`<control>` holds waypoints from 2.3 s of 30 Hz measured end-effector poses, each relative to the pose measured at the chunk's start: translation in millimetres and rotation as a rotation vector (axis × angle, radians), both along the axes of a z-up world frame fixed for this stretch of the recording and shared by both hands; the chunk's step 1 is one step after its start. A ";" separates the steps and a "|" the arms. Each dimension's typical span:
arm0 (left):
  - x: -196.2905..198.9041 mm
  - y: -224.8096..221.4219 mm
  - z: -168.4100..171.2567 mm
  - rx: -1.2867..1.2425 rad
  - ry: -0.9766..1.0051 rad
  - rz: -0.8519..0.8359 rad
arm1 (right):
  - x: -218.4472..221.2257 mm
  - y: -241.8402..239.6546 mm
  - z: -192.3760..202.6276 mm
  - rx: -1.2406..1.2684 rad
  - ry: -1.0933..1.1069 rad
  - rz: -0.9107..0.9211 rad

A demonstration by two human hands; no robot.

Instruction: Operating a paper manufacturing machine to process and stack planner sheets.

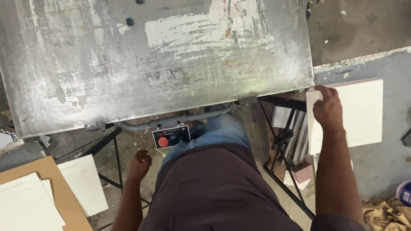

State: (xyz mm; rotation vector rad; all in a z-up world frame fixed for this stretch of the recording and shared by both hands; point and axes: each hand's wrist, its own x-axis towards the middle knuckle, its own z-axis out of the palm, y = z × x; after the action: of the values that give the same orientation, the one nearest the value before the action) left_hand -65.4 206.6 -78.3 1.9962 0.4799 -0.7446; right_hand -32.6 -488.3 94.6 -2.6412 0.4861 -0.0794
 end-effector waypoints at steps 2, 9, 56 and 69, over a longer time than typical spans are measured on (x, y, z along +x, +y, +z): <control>-3.3 -0.6 1.1 0.022 0.003 -0.009 | -1.8 3.9 -1.9 -0.056 -0.042 0.035; -15.5 0.1 0.0 0.023 0.008 -0.004 | 2.4 17.2 -1.4 -0.213 0.021 -0.010; -8.2 5.3 -20.8 -0.031 -0.022 -0.061 | -20.7 28.0 -17.8 -0.203 -0.049 -0.415; 107.8 -114.0 133.2 -0.500 -0.073 -0.241 | 58.4 51.6 88.4 -0.439 -0.415 -0.117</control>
State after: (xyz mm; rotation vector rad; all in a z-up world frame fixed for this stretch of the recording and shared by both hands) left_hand 42.4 92.6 54.9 1.6142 -0.0010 -0.8398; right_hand 25.8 -436.7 182.9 -2.8929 0.5234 -0.8396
